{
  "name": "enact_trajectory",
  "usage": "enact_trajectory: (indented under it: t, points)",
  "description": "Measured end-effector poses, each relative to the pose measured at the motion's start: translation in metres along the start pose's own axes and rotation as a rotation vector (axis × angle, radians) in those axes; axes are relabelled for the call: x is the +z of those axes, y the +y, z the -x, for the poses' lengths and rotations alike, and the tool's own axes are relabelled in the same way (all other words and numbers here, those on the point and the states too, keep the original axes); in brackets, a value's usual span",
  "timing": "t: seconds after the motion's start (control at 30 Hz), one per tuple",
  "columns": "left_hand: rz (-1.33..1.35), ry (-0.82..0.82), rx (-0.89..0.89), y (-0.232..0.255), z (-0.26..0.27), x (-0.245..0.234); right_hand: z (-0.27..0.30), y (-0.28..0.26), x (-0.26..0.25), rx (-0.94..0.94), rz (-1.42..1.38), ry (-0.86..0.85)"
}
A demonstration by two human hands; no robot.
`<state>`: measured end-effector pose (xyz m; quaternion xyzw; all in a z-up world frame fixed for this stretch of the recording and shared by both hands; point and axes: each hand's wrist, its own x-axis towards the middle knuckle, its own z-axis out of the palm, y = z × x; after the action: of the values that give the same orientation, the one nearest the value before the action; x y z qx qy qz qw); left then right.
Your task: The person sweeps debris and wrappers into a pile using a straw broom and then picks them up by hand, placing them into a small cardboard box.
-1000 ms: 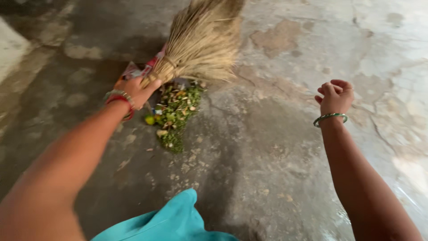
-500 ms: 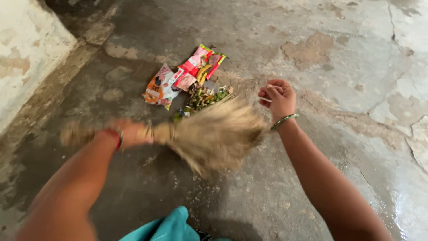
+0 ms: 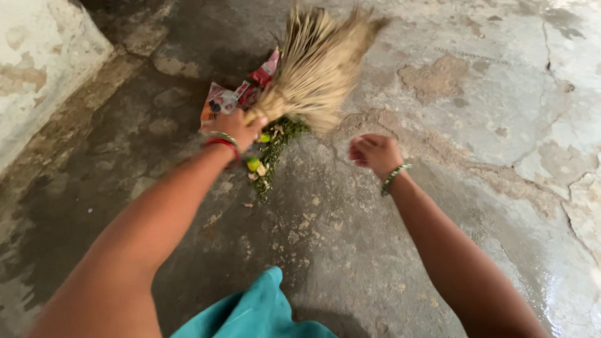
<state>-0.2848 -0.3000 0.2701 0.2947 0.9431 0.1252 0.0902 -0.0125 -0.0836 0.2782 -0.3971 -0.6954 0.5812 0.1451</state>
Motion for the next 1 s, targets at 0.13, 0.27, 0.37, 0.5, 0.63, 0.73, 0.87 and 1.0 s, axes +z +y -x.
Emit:
enact_trajectory:
  t: [0.13,0.27,0.37,0.5,0.63,0.73,0.87,1.0]
  points:
    - [0.341,0.257,0.011,0.056,0.009,0.089,0.002,-0.005,0.044,0.193,-0.059,-0.190]
    - [0.765,0.102,-0.137,0.113,0.073,0.138,-0.008,0.008,0.083,0.134,-0.589,-0.294]
    - [0.771,0.179,0.180,0.113,0.093,0.113,-0.010,0.007,0.080,0.037,-0.669,-0.199]
    - [0.383,0.493,0.442,0.064,0.079,0.018,0.001,0.014,0.058,-0.150,-0.284,-0.079]
    - [0.440,0.929,0.666,0.066,0.098,-0.055,0.027,0.042,0.068,-0.235,0.382,-0.013]
    - [0.272,1.026,0.739,0.087,0.099,-0.074,0.057,0.078,0.087,-0.090,0.523,-0.167]
    - [0.320,0.865,0.783,0.084,0.109,-0.065,0.099,0.140,0.097,-0.325,0.742,-0.394]
    - [0.261,0.826,0.694,0.065,0.100,-0.057,0.082,0.185,0.086,-0.270,1.061,-0.644]
